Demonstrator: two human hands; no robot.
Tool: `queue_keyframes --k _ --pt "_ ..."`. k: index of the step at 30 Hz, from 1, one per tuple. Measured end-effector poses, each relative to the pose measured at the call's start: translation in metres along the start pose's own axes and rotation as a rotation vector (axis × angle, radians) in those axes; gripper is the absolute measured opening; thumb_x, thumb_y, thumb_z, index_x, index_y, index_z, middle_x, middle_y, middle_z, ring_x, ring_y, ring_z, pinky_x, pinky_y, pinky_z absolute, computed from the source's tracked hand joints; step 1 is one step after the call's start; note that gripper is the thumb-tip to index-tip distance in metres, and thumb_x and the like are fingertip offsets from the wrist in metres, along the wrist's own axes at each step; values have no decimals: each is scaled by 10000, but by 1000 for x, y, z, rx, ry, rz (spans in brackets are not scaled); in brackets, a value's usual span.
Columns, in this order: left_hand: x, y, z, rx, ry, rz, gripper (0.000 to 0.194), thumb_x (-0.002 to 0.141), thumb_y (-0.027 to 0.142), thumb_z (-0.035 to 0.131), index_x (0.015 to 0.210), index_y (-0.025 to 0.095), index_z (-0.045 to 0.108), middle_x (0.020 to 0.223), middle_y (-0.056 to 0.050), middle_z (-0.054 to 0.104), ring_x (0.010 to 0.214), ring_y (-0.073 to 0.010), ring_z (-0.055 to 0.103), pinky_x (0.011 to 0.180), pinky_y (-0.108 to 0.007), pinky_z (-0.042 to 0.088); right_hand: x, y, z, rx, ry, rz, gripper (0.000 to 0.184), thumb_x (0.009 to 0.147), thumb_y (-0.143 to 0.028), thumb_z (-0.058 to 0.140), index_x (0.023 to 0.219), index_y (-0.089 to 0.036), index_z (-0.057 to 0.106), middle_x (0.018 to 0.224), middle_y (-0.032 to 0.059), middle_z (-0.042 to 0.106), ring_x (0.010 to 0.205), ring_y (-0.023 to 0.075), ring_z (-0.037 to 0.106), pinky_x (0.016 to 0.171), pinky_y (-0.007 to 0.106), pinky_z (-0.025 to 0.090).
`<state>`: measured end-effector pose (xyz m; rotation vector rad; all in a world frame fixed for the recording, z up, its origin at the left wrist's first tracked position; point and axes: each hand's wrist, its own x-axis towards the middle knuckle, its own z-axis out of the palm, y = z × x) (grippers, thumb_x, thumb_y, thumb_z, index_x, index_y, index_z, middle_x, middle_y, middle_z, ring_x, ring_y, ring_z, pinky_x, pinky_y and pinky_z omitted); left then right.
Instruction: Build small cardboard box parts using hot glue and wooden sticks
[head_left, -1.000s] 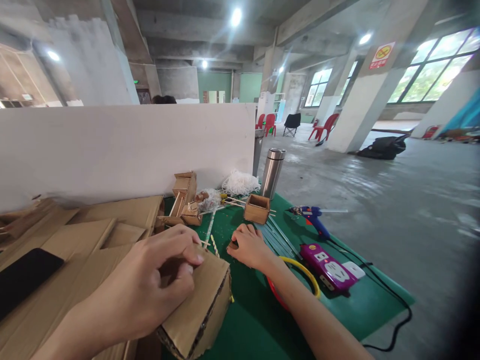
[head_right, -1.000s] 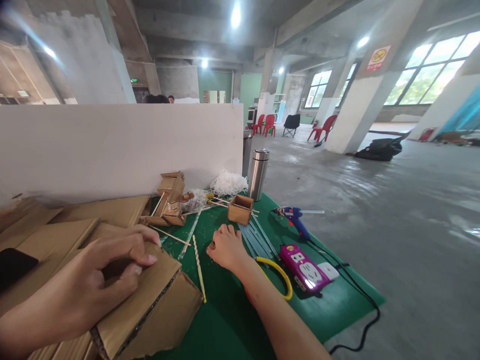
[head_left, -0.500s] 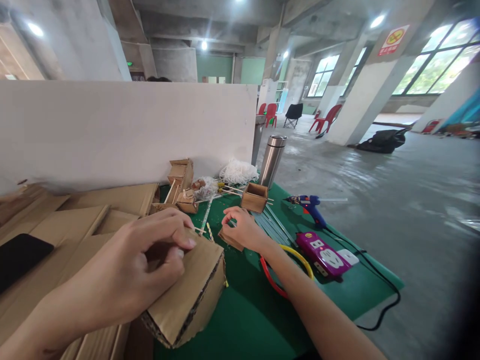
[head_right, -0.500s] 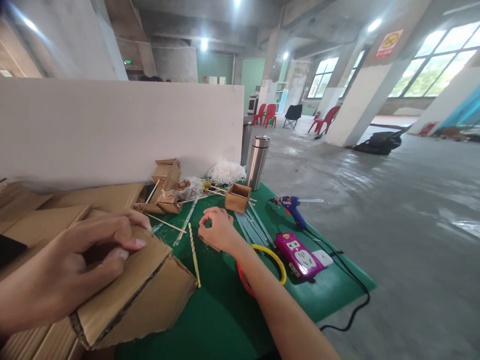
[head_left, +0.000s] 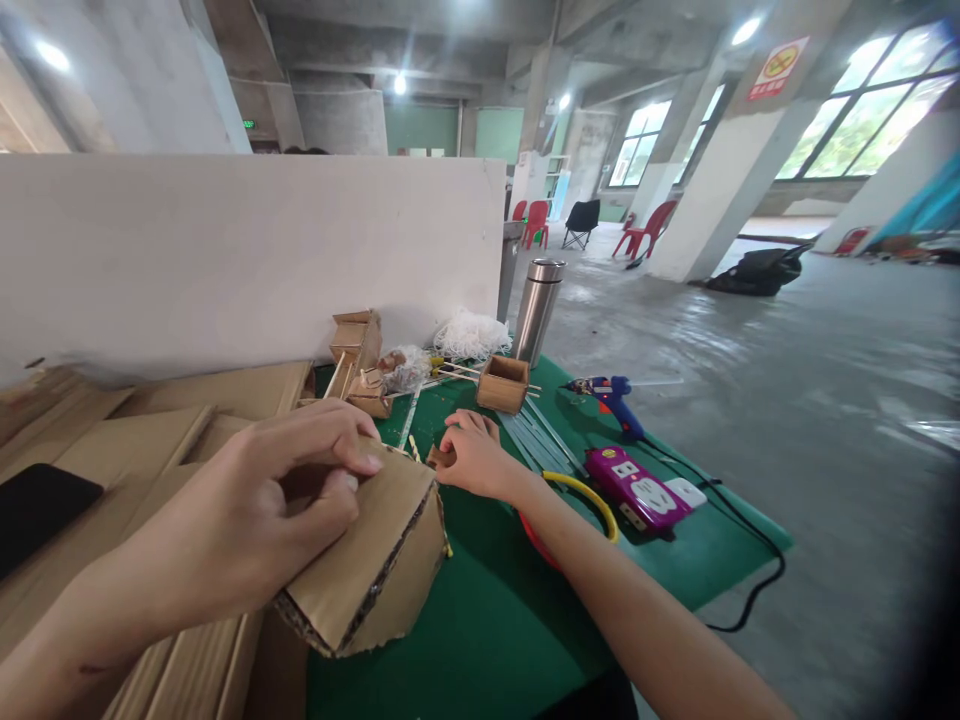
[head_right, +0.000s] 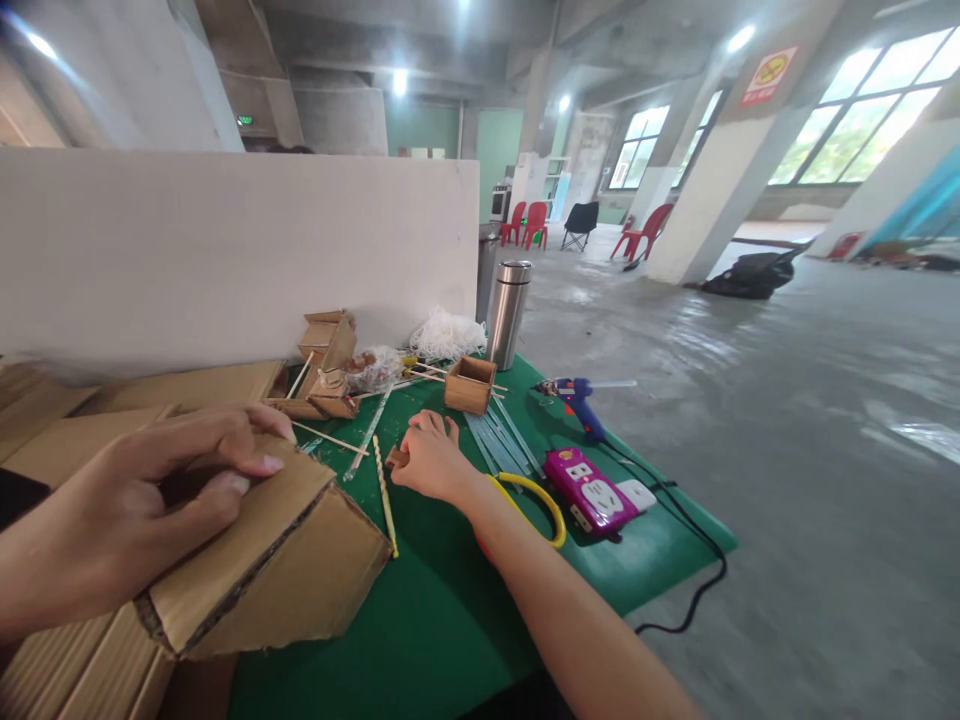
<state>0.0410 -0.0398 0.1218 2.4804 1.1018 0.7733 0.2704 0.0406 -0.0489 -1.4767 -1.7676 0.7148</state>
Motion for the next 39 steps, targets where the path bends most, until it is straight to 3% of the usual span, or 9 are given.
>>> queue_keyframes --k 7,11,16,19,21,23,25,32,39 --pt "2 -4 1 -6 6 48 129 829 209 471 756 237 574 962 -18 703 891 -193 680 650 -239 515 5 -17 -16 706 -41 -3 237 662 -424 684 729 -222 580 1025 65 690 1113 297 577 940 428 433" --pt "1 -6 3 0 11 63 136 831 198 459 761 234 569 973 -22 697 891 -190 678 643 -243 508 -2 -25 -34 1101 -112 4 286 751 -521 534 814 -247 584 1026 62 731 1074 293 637 832 442 520" --pt "0 -6 3 -2 -5 41 130 841 201 460 769 230 563 957 -24 688 925 -193 671 654 -249 505 -5 -26 -44 1415 -233 53 279 820 -487 515 811 -226 612 1041 66 750 1085 282 647 858 472 542" --pt "0 -6 2 -4 1 49 132 840 210 450 757 229 553 965 -22 688 906 -187 671 647 -250 503 -1 -23 -43 1470 -364 136 360 911 -450 407 856 -180 639 962 96 757 796 213 688 668 374 575" --pt "0 -6 2 1 1 45 136 842 215 450 759 233 556 974 -18 688 897 -184 671 627 -247 498 1 -21 -42 1460 -437 186 431 951 -444 352 814 -153 639 712 71 711 465 138 544 410 249 458" --pt "0 -6 3 6 6 39 135 845 226 456 764 236 563 975 -14 689 899 -185 670 625 -248 499 2 -21 -41 1449 -447 203 457 965 -446 347 769 -146 630 523 0 576 332 86 328 305 184 281" --pt "0 -6 3 5 6 30 132 845 233 461 762 237 564 977 -12 691 906 -189 669 636 -253 502 1 -21 -41 1459 -408 198 447 964 -454 365 745 -158 619 479 -41 486 329 72 245 298 169 228" --pt "0 -4 2 -1 -10 -2 132 828 221 449 756 233 558 986 -18 689 893 -187 671 595 -239 484 0 -22 -43 1453 -241 188 444 948 -477 398 718 -163 612 489 -52 433 345 69 211 294 174 209" --pt "0 -5 3 -12 -14 5 130 829 219 449 745 234 548 975 -22 678 944 -199 661 638 -248 500 12 -3 -39 1400 114 172 451 868 -602 499 667 -202 561 465 -59 459 326 76 313 298 189 273"
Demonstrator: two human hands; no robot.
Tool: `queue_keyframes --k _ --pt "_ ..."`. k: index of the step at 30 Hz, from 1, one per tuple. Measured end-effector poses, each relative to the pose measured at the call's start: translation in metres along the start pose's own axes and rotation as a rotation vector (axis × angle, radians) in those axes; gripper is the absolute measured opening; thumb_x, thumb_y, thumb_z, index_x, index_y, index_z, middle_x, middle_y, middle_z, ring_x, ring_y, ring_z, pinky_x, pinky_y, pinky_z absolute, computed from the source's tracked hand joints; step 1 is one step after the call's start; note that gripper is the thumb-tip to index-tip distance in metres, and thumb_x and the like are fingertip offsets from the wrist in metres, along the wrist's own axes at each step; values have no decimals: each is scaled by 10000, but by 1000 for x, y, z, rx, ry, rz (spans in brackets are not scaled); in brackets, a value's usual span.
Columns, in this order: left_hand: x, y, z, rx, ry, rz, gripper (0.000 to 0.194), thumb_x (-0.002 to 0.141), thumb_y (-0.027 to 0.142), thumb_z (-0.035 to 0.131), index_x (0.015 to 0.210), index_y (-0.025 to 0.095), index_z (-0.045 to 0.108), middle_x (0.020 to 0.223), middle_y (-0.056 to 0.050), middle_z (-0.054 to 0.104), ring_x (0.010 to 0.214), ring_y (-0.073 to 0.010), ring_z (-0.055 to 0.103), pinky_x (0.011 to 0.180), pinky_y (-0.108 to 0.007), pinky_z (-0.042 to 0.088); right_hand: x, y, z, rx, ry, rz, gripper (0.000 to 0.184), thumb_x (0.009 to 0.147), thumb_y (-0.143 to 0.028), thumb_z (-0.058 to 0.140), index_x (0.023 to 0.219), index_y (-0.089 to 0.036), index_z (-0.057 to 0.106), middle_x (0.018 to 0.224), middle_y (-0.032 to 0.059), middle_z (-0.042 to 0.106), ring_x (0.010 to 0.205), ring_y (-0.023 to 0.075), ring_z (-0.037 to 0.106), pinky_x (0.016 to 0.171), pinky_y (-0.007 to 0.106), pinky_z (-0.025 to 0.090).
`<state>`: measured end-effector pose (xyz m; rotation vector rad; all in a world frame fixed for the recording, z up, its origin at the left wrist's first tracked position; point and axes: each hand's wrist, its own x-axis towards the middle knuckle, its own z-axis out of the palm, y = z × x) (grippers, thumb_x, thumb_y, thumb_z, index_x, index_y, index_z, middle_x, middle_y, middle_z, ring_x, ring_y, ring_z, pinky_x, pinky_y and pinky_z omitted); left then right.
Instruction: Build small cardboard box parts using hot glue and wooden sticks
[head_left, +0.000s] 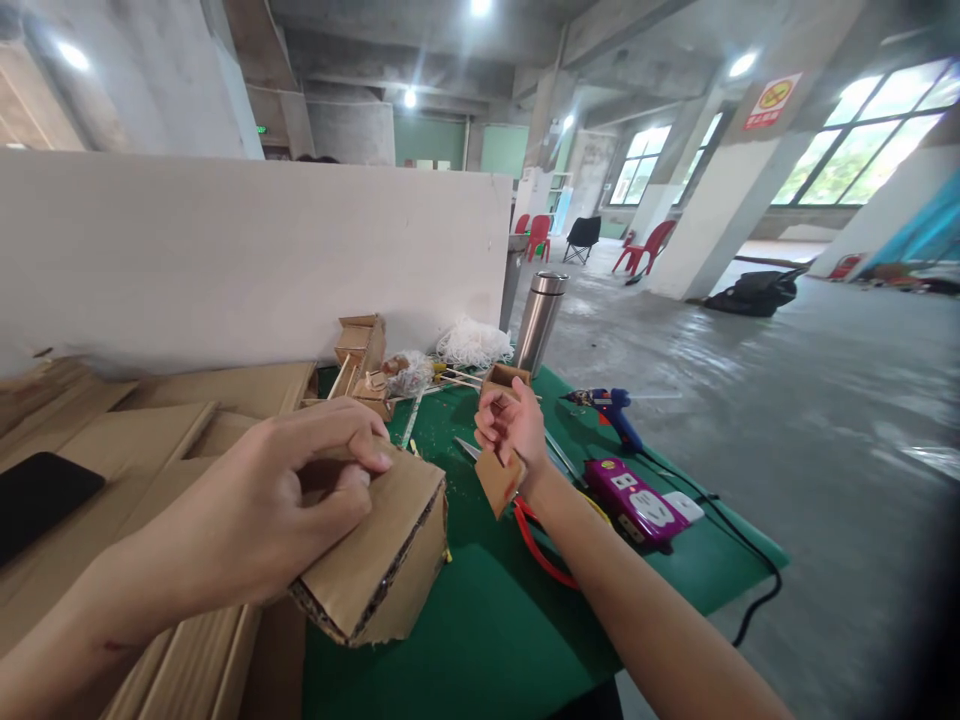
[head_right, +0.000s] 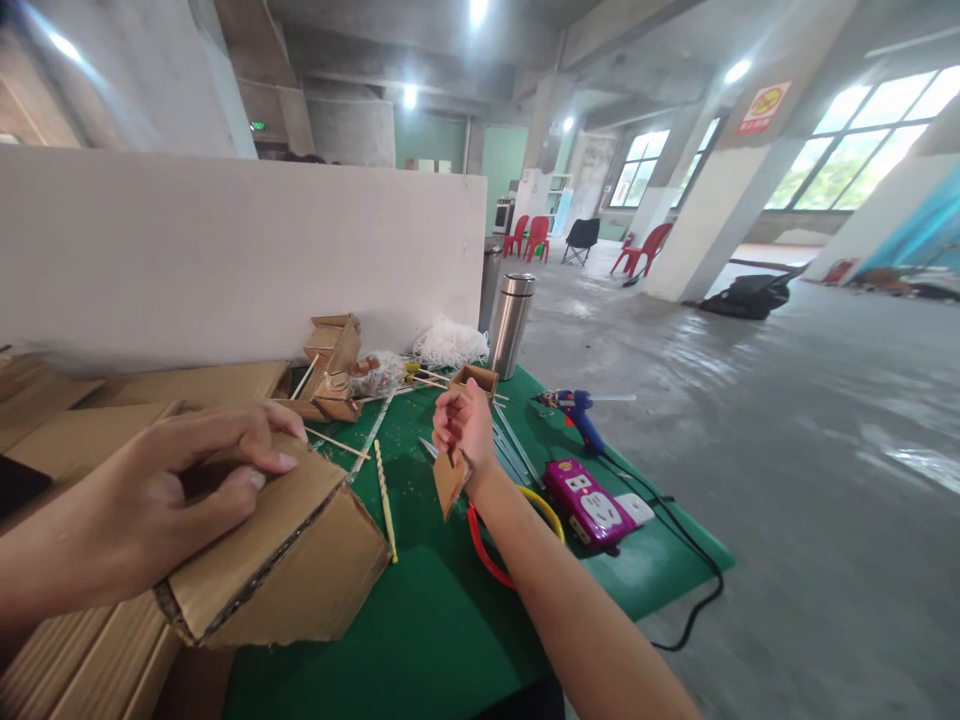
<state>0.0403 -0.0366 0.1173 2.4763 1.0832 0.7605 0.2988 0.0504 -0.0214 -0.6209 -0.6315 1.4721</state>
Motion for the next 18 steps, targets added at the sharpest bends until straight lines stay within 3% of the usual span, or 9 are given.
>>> queue_keyframes --k 5,14,18 --pt "0 2 -1 0 6 22 138 818 199 452 756 228 571 967 -32 684 862 -185 668 604 -244 496 2 10 1 -61 95 -14 426 845 -580 557 646 -203 550 436 -60 455 316 72 330 305 190 271" --pt "-1 5 -4 12 -10 18 136 790 154 474 762 208 595 978 -34 696 755 -150 657 655 -238 517 1 22 6 -191 139 93 395 867 -512 568 638 -190 567 437 -46 500 325 79 403 338 192 343" --pt "-1 5 -4 15 -4 24 132 791 153 473 755 208 587 983 -40 697 830 -175 671 665 -241 520 3 23 5 -199 139 106 386 875 -501 559 645 -192 558 440 -50 501 320 75 396 329 186 327"
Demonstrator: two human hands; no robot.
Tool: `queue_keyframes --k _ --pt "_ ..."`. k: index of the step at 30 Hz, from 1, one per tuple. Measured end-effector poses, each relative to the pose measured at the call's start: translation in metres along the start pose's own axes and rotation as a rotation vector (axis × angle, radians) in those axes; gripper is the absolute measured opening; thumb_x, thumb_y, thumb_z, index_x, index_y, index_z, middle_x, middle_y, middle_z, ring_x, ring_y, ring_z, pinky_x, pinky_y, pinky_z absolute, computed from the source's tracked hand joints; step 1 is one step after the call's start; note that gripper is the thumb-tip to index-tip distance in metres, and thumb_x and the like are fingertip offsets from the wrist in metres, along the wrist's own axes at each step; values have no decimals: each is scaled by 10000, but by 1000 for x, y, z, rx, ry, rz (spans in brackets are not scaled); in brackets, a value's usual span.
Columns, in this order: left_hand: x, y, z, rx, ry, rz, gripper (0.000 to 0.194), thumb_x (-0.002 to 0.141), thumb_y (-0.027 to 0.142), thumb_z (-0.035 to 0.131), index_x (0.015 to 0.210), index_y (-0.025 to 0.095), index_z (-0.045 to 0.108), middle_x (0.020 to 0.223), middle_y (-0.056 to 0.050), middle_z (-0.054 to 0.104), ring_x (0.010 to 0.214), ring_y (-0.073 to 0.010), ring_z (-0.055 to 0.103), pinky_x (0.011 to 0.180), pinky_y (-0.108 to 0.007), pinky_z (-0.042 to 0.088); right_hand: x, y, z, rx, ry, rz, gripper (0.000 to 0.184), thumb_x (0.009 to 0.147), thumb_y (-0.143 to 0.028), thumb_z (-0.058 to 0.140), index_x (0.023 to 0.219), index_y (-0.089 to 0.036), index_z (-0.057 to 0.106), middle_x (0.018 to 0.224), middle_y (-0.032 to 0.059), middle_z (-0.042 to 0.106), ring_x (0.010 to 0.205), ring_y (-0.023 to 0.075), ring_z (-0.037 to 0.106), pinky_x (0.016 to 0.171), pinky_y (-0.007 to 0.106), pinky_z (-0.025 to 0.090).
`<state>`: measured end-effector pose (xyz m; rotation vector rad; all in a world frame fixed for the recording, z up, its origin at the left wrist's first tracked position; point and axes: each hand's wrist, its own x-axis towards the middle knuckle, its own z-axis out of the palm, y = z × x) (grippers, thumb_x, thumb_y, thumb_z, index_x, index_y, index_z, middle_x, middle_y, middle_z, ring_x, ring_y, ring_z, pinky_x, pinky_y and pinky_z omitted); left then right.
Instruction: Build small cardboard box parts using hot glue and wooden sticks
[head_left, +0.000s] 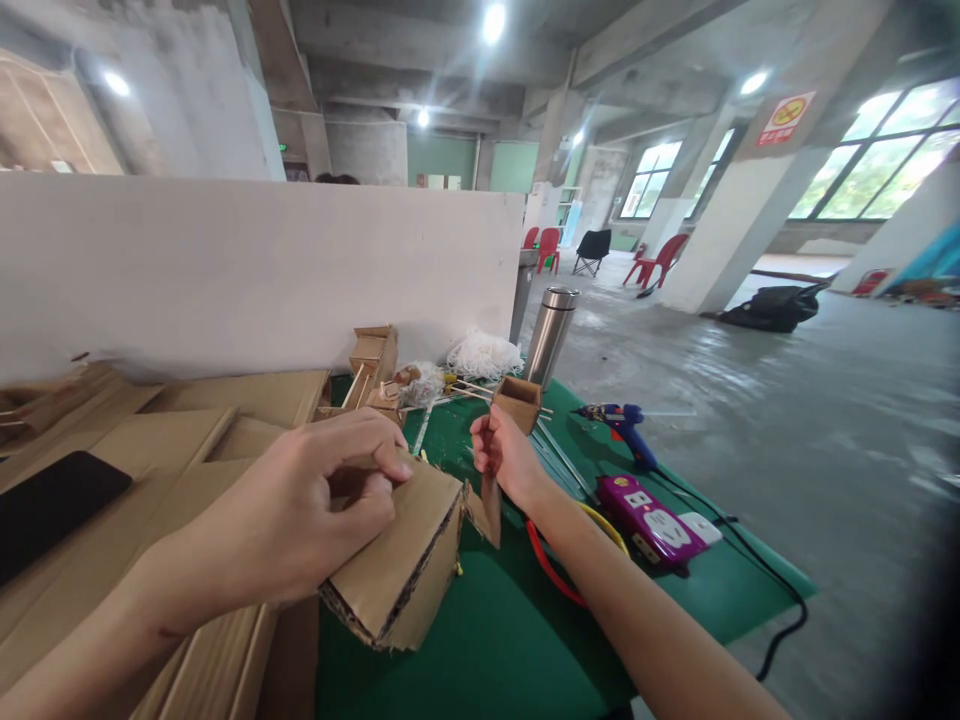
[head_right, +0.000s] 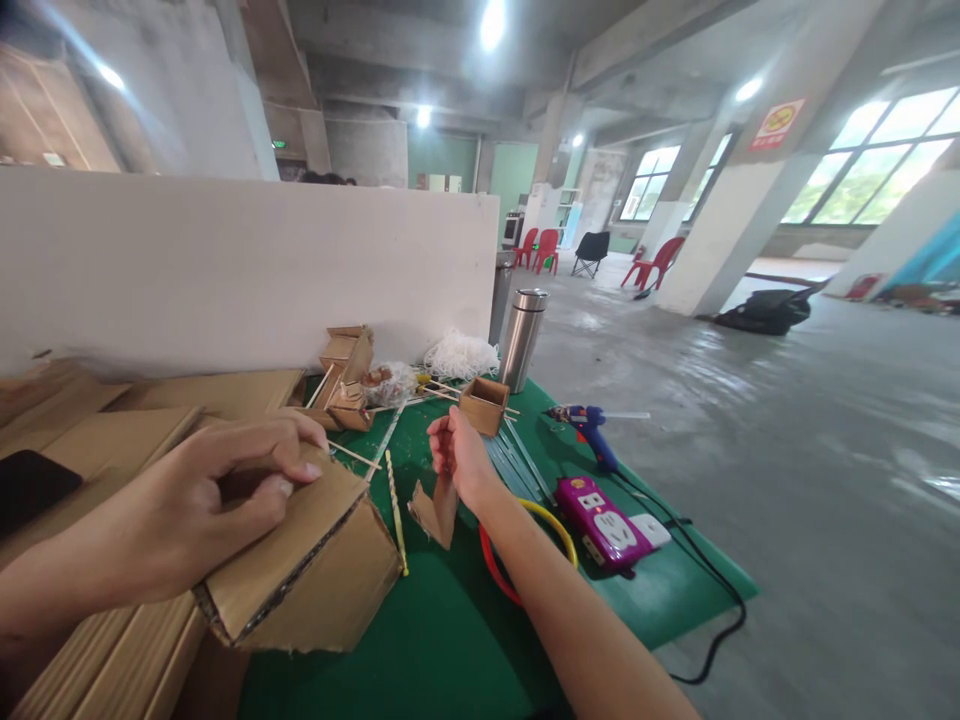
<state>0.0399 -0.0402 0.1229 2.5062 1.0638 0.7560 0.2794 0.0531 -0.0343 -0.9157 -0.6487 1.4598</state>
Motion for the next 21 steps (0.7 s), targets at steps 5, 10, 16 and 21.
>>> queue_keyframes --k 5,10,16,21 --pt "1 -1 0 3 -9 11 139 807 154 457 766 206 579 1010 -49 694 841 -172 669 677 -247 516 1 -2 -1 18 -21 -6 384 862 -512 565 657 -188 548 444 -58 493 299 57 344 298 163 229" --pt "1 1 0 -4 -7 7 128 794 156 471 758 208 583 1001 -49 696 885 -188 673 676 -246 523 -5 -15 -5 72 -89 -28 390 851 -537 569 677 -188 560 446 -80 453 283 40 230 290 162 129" --pt "1 -1 0 0 -8 -1 138 803 160 459 765 208 583 1007 -48 693 881 -181 673 660 -237 516 -9 -26 -8 125 -149 -65 377 855 -521 585 673 -191 567 448 -84 439 291 45 205 300 174 135" --pt "1 -1 1 0 -3 -2 130 786 164 468 770 207 590 999 -46 693 836 -172 670 641 -234 513 -10 -26 -6 158 -165 -94 401 861 -534 572 659 -187 582 443 -78 435 294 45 186 300 180 121"
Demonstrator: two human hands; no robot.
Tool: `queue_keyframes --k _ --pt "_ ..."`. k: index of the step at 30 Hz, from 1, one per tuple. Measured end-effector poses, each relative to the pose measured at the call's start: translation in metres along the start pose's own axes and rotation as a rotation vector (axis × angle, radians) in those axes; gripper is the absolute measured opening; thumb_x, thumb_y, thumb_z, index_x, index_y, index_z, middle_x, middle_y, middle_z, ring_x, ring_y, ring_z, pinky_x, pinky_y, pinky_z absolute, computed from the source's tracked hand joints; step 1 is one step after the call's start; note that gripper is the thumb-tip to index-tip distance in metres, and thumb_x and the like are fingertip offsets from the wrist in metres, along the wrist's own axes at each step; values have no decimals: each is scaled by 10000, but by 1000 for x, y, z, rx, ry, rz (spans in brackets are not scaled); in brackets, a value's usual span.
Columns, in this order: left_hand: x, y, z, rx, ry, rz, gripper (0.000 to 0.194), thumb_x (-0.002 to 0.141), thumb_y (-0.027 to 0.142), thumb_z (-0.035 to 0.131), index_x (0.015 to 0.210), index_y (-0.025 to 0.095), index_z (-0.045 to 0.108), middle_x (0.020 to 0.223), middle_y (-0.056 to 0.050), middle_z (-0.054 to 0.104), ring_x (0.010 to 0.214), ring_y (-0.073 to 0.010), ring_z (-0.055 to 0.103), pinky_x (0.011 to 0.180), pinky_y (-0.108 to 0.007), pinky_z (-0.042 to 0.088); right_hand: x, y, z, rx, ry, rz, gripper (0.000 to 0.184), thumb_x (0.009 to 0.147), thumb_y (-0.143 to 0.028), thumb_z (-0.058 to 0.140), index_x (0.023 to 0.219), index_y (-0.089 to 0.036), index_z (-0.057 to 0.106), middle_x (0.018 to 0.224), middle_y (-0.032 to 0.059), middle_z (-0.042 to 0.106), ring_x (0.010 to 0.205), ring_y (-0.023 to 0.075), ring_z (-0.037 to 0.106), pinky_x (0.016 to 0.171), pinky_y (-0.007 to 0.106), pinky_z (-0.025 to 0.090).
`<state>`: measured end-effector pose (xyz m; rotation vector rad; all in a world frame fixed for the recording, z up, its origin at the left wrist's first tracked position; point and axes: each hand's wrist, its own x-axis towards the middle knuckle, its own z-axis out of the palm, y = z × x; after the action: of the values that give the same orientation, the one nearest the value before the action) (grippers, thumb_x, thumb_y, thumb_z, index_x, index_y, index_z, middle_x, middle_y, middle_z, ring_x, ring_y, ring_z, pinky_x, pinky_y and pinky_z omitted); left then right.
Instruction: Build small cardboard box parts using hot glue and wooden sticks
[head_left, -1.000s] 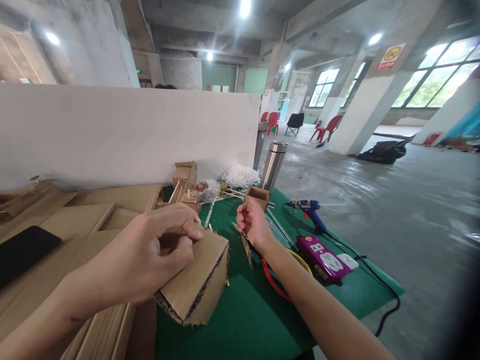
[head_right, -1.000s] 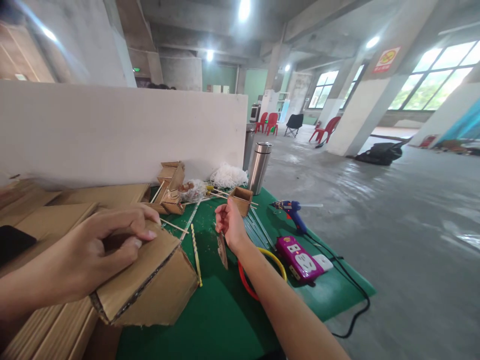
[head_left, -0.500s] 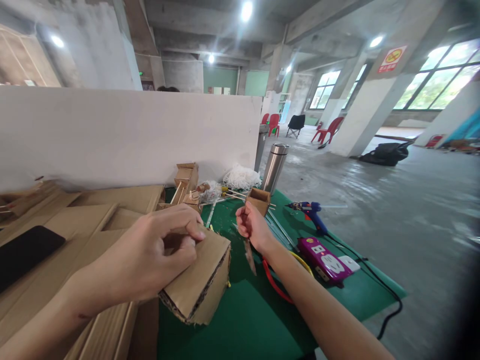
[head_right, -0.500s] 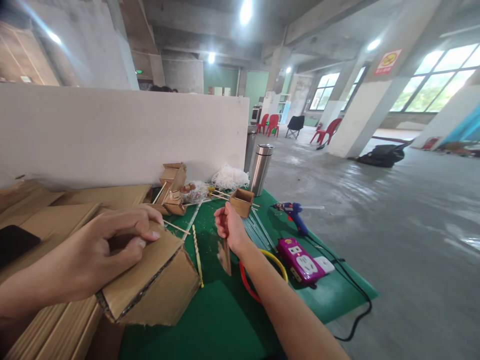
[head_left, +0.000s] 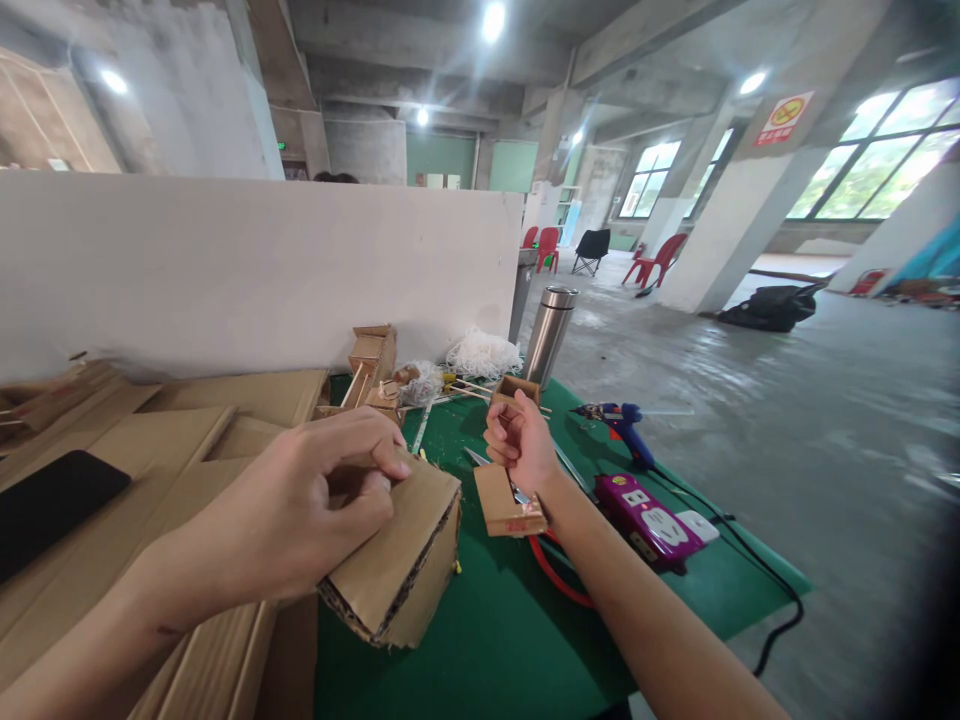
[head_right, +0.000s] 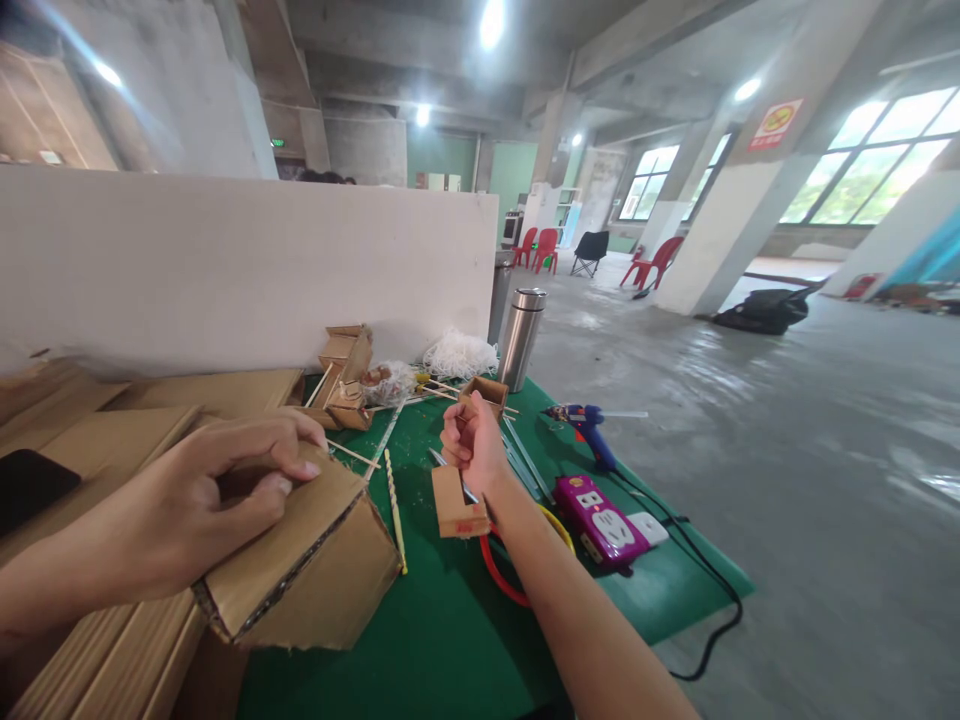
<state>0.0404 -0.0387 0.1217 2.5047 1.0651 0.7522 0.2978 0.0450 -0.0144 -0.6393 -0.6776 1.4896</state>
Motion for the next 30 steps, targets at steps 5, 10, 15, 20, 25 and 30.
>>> queue_keyframes --k 5,10,15,20,25,30 --pt "1 1 0 -9 0 -4 136 776 157 473 760 209 598 951 -40 695 816 -177 668 640 -240 521 -5 -7 2 39 -4 -75 434 871 -546 547 639 -183 596 456 -69 426 309 44 186 310 182 136" --pt "-1 1 0 -19 1 -16 133 777 154 480 763 206 601 956 -43 696 874 -188 670 656 -239 527 -7 -9 1 56 2 -154 469 862 -590 536 620 -192 587 458 -65 418 311 49 206 314 186 162" --pt "-1 0 0 -20 14 7 137 781 155 478 758 207 603 975 -45 700 849 -181 672 650 -239 521 -8 -8 2 53 11 -246 498 854 -632 526 603 -205 578 442 -56 437 302 54 253 319 191 196" --pt "0 0 1 -16 14 13 139 783 156 475 758 212 599 977 -36 701 806 -171 674 633 -237 514 -9 -5 4 28 0 -285 506 857 -630 521 597 -201 587 425 -51 444 293 50 256 320 191 193" --pt "-1 -1 0 -9 6 24 140 792 151 464 769 214 587 1001 -34 699 844 -174 678 651 -239 510 -9 -4 6 -11 -36 -259 508 870 -621 507 604 -197 594 423 -49 456 278 46 255 318 193 183" --pt "-2 -3 1 -9 5 21 144 795 142 458 771 209 583 1005 -34 695 813 -164 673 648 -241 502 -12 -4 8 -74 -101 -202 481 851 -622 535 637 -197 608 459 -47 472 283 61 307 305 205 187"
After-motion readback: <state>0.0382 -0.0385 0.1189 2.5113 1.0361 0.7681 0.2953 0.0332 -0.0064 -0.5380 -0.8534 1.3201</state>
